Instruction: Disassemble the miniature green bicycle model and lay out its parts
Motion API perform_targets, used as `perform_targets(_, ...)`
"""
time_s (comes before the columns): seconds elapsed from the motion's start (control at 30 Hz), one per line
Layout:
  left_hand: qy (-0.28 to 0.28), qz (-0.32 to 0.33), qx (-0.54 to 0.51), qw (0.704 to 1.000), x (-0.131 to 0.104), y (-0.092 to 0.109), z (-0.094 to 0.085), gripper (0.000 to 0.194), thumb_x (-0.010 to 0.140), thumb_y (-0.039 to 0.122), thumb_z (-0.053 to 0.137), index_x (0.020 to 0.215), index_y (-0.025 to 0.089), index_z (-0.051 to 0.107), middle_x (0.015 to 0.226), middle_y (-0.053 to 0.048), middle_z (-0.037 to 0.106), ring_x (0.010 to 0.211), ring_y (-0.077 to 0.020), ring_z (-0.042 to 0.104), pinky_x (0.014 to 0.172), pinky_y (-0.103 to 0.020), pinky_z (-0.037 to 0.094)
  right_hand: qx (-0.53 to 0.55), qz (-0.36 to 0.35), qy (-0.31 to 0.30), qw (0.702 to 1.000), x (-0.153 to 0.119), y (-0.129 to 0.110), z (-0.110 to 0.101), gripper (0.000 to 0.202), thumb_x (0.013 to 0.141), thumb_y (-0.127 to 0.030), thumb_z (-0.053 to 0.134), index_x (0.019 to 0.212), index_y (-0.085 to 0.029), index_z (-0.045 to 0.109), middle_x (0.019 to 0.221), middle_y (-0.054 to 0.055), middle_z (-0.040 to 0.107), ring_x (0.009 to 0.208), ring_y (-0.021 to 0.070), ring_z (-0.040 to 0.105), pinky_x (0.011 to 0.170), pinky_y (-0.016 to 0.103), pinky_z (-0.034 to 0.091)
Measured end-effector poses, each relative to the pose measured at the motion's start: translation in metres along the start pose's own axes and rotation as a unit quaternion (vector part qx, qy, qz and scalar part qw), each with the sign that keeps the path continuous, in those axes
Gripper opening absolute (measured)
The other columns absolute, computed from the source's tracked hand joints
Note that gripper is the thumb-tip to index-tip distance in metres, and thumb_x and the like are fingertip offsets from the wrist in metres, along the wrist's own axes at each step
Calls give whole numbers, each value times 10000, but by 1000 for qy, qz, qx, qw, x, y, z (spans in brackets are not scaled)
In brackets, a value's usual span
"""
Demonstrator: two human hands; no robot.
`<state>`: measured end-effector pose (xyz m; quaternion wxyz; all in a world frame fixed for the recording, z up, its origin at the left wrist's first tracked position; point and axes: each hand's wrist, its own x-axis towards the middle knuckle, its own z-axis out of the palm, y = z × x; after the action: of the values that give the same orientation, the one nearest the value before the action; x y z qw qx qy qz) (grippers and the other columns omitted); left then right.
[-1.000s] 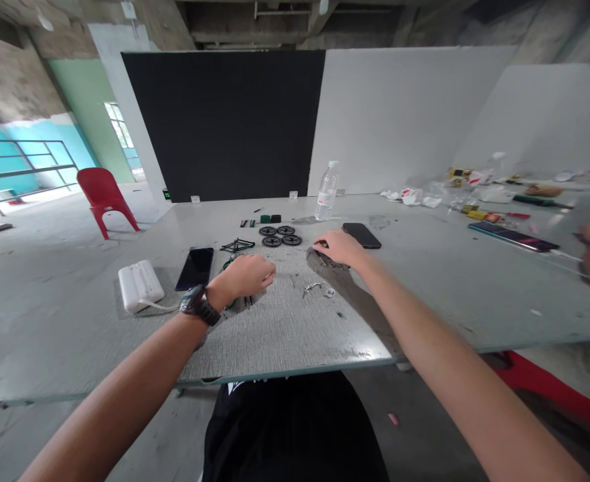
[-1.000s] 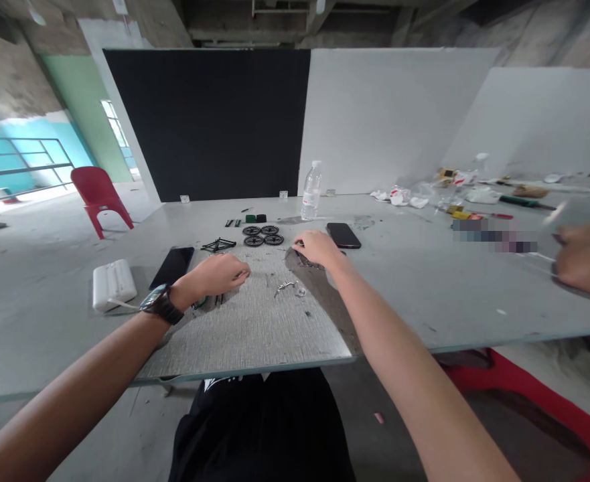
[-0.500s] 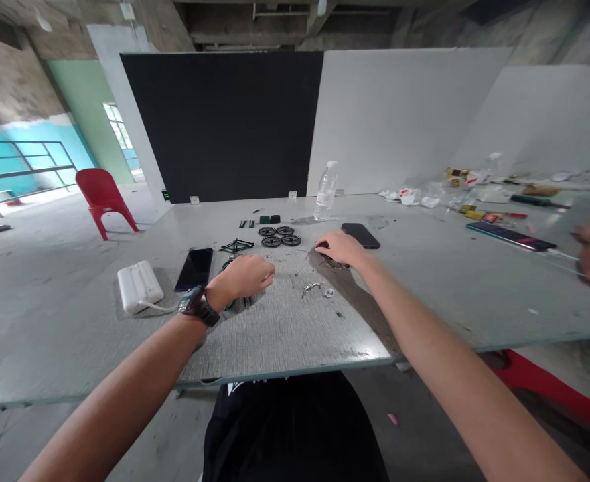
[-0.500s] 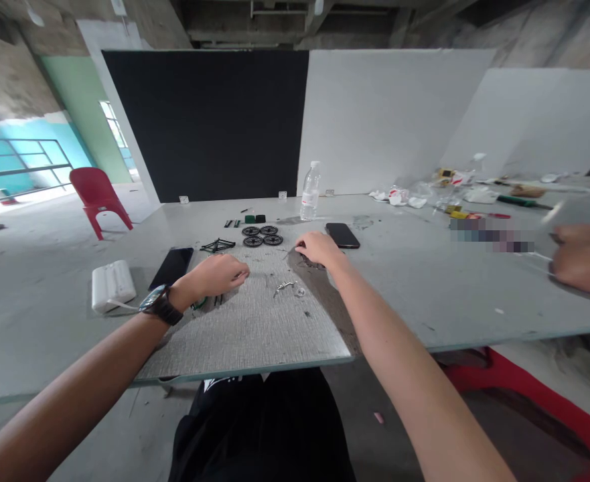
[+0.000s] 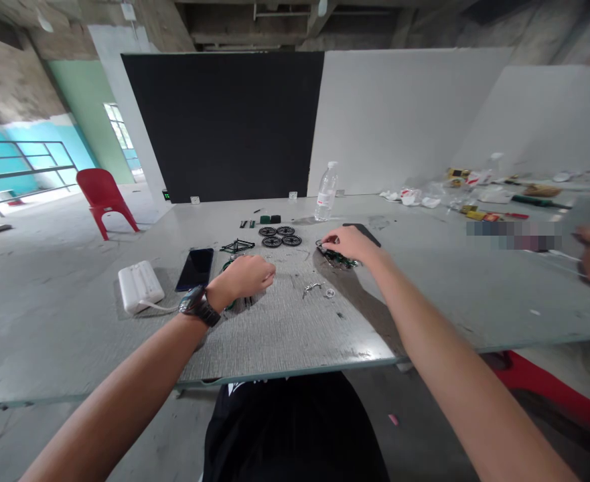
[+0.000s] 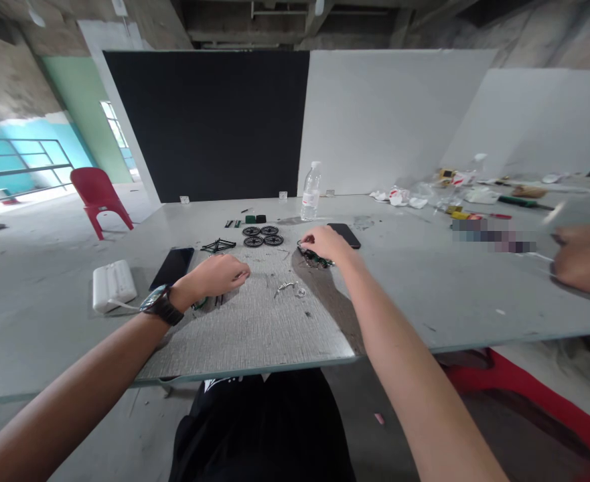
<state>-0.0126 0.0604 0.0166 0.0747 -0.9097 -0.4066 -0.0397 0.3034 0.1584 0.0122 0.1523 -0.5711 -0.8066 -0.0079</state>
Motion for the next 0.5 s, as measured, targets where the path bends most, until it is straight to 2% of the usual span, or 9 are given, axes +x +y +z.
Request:
perform_targets(0.1,0,0,-1,1000,1,-1,1,299,937,236,429,820,168,696,784,-72,651,669,-154,564,597,-284,350,12,21,-14,1000,-5,9,-14,209,824,-368,655,918,-233,784,946,69,770,812,215,681,711,316,477)
perform_targets(0.33,3,2,-5,1000,1,-1,2,294,935,235,432,801,166,684,775,-65,642,660,-149,554,592,-281,345,19,89,-132,987,-14,22,-25,199,749,-381,742,877,-235,786,922,55,771,792,207,682,710,285,484)
perform_targets(0.4,3,3,-5,1000,1,-1,1,290,932,233,434,807,165,686,780,-66,645,662,-149,553,589,-283,337,21,96,-141,985,-14,24,-24,222,730,-394,764,880,-232,789,915,60,772,789,212,682,711,287,488)
perform_targets(0.5,4,4,-6,1000,0,-2,2,303,935,238,423,811,168,691,777,-67,643,657,-147,543,593,-289,333,15,88,-122,988,-11,26,-20,216,738,-387,760,885,-232,790,917,67,772,782,214,684,718,291,490)
